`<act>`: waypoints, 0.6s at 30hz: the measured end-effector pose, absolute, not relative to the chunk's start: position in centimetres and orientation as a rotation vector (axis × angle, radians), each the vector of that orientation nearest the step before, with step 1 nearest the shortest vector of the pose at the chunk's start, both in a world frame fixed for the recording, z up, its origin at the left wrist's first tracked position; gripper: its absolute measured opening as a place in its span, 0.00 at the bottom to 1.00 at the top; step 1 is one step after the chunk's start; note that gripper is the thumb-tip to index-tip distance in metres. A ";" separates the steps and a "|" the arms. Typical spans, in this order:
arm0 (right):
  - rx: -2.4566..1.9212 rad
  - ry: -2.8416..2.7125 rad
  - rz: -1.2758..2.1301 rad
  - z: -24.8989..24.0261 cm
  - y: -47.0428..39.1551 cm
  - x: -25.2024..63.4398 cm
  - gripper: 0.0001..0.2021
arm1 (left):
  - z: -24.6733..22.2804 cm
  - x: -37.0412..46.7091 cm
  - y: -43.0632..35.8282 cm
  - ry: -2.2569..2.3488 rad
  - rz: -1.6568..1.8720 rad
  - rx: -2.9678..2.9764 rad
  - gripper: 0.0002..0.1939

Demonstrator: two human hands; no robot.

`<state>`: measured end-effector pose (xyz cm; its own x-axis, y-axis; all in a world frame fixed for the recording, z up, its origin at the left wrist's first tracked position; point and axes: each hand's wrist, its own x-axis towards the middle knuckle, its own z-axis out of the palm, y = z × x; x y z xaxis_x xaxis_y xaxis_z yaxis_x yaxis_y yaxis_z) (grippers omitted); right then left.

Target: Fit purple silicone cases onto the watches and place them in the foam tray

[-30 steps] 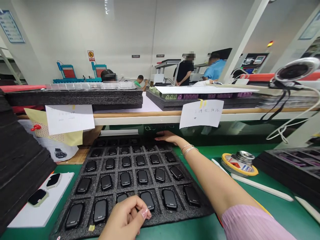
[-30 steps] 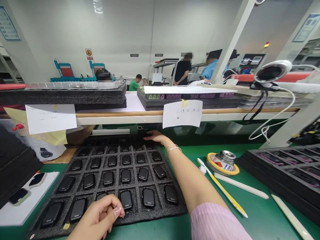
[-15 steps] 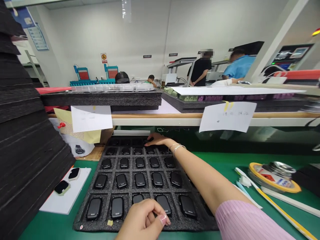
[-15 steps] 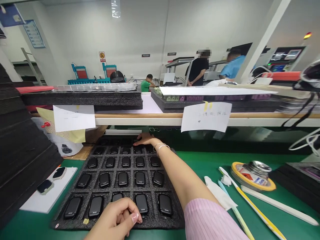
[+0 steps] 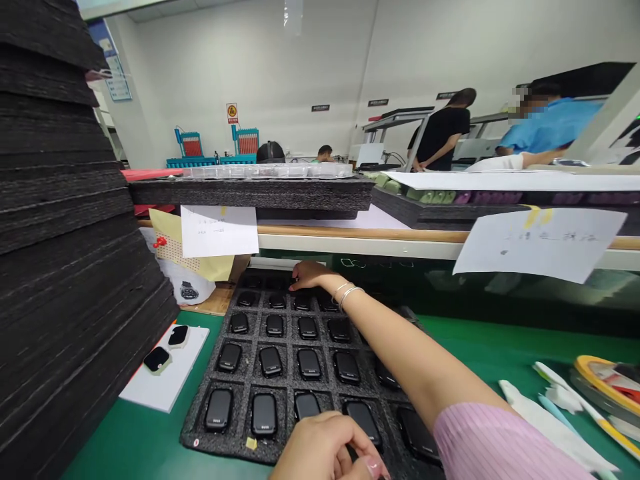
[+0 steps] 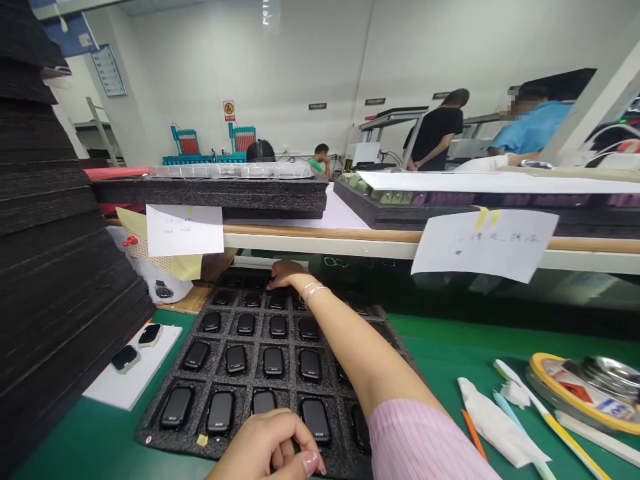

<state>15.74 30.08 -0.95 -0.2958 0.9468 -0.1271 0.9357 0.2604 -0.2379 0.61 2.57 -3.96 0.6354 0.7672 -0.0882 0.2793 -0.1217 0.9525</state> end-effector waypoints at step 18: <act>-1.588 -2.738 0.384 0.7 31.3 9.8 0.15 | -4.1 0.9 2.4 0.854 0.500 1.685 0.06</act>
<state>9.76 31.35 0.66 -0.5030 0.8493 -0.1601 0.8606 0.4750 -0.1838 0.89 2.45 -4.09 0.6478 0.7549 -0.1021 0.2803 -0.1115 0.9534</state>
